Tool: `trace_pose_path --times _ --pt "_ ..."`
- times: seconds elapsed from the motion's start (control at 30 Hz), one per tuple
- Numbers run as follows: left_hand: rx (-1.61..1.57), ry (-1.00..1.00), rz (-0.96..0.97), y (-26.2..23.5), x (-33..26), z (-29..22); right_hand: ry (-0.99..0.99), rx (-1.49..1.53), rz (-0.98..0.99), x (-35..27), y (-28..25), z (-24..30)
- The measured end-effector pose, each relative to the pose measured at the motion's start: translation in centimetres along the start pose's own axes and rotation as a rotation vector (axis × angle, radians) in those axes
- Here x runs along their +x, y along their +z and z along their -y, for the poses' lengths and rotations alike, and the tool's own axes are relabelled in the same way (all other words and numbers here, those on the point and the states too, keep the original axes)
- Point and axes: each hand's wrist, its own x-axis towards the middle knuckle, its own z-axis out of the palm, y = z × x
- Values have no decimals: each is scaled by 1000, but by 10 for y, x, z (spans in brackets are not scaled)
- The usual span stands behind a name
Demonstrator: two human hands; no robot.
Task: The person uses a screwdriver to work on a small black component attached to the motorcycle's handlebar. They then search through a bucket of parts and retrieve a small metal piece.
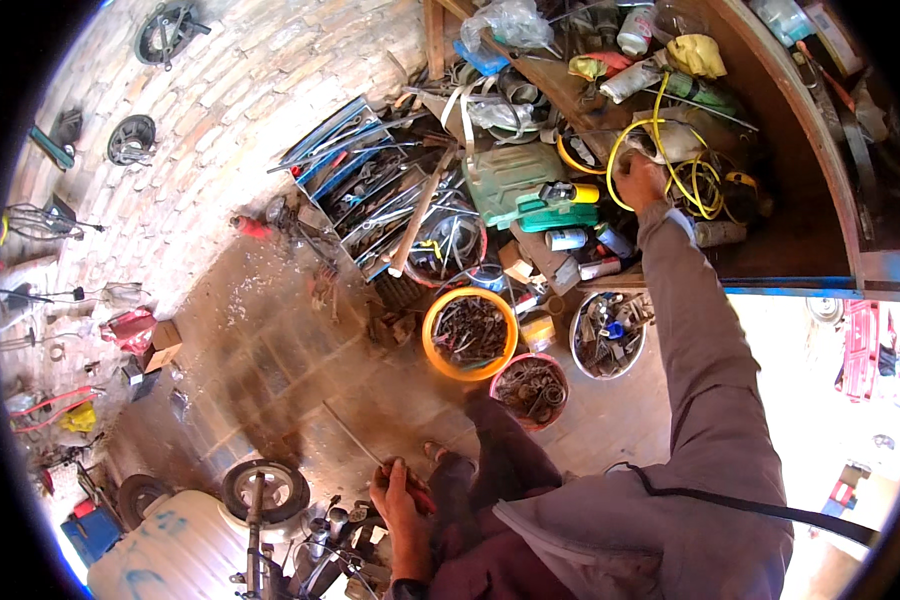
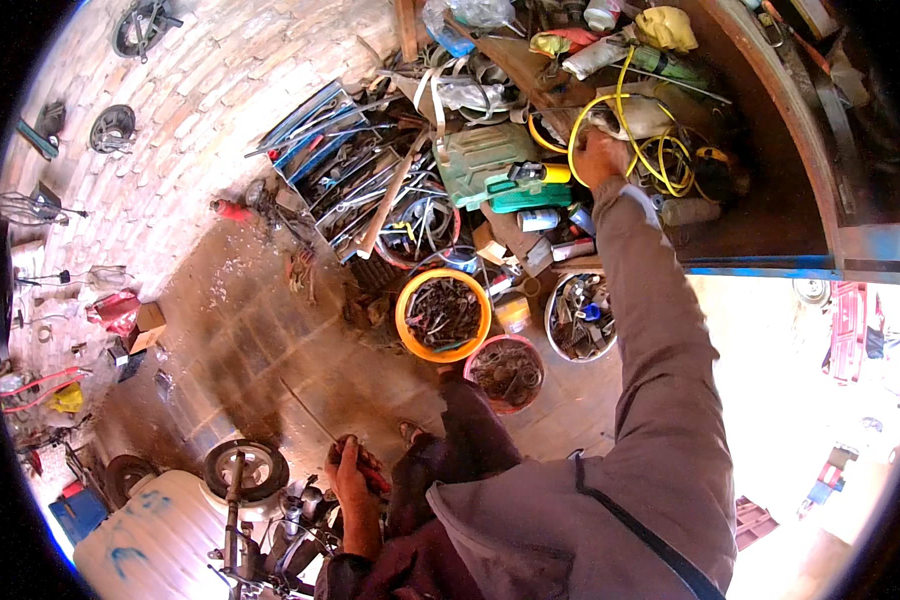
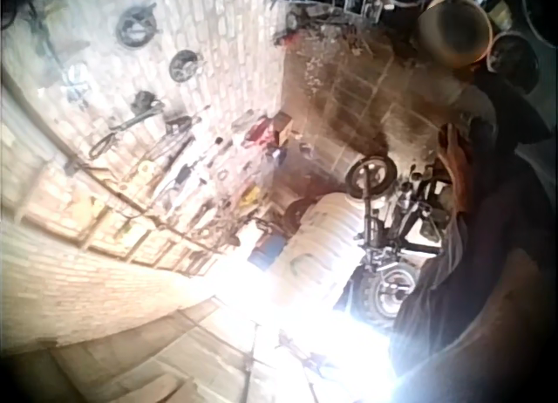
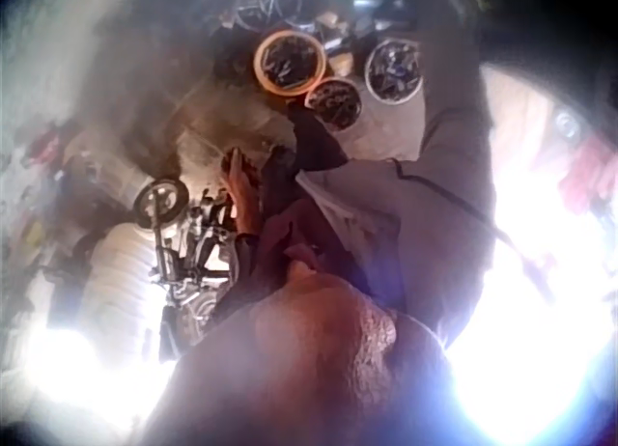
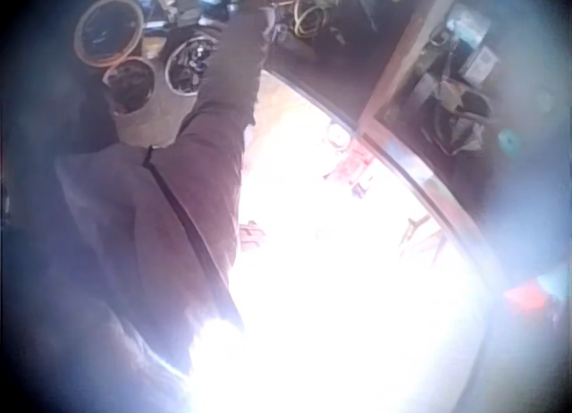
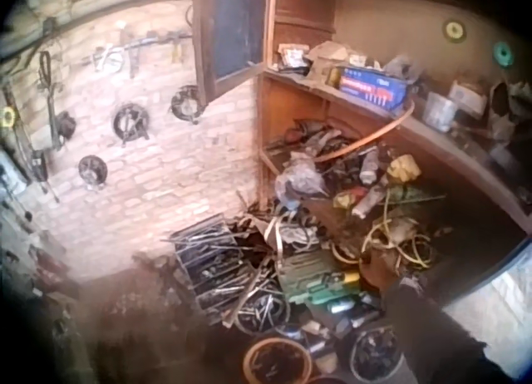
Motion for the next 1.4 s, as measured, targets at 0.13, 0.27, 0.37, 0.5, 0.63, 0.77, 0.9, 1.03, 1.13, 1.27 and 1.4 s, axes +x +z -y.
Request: trace_pose_path --times 0.13,0.27,0.37,0.5,0.63,0.77,0.9,1.03,1.13,1.27,1.4 --pt "-2 39 69 -7 1 1 154 1127 308 -43 -64 76" --pt "-21 91 154 -10 -5 -4 111 1685 526 -101 -128 133" --pt "-47 152 189 -29 -8 1 68 1948 644 -134 -160 172" --pt "-228 235 102 -66 -28 4 -64 2022 847 -187 -183 243" --pt "-40 86 85 -112 -49 17 -344 1503 896 -263 -199 288" --pt "-116 225 160 -150 -74 23 -597 1282 1111 -360 -227 329" --pt "-213 352 59 -203 -95 59 -1050 1060 1276 -442 -251 373" --pt "-248 396 -79 -251 -120 89 -1262 892 1355 -500 -266 406" --pt "-350 434 -166 -271 -133 111 -1493 814 1300 -528 -275 422" --pt "-384 368 -247 -281 -150 128 -1694 673 1341 -553 -289 436" --pt "-487 358 -277 -281 -164 137 -1770 666 1416 -565 -288 444"
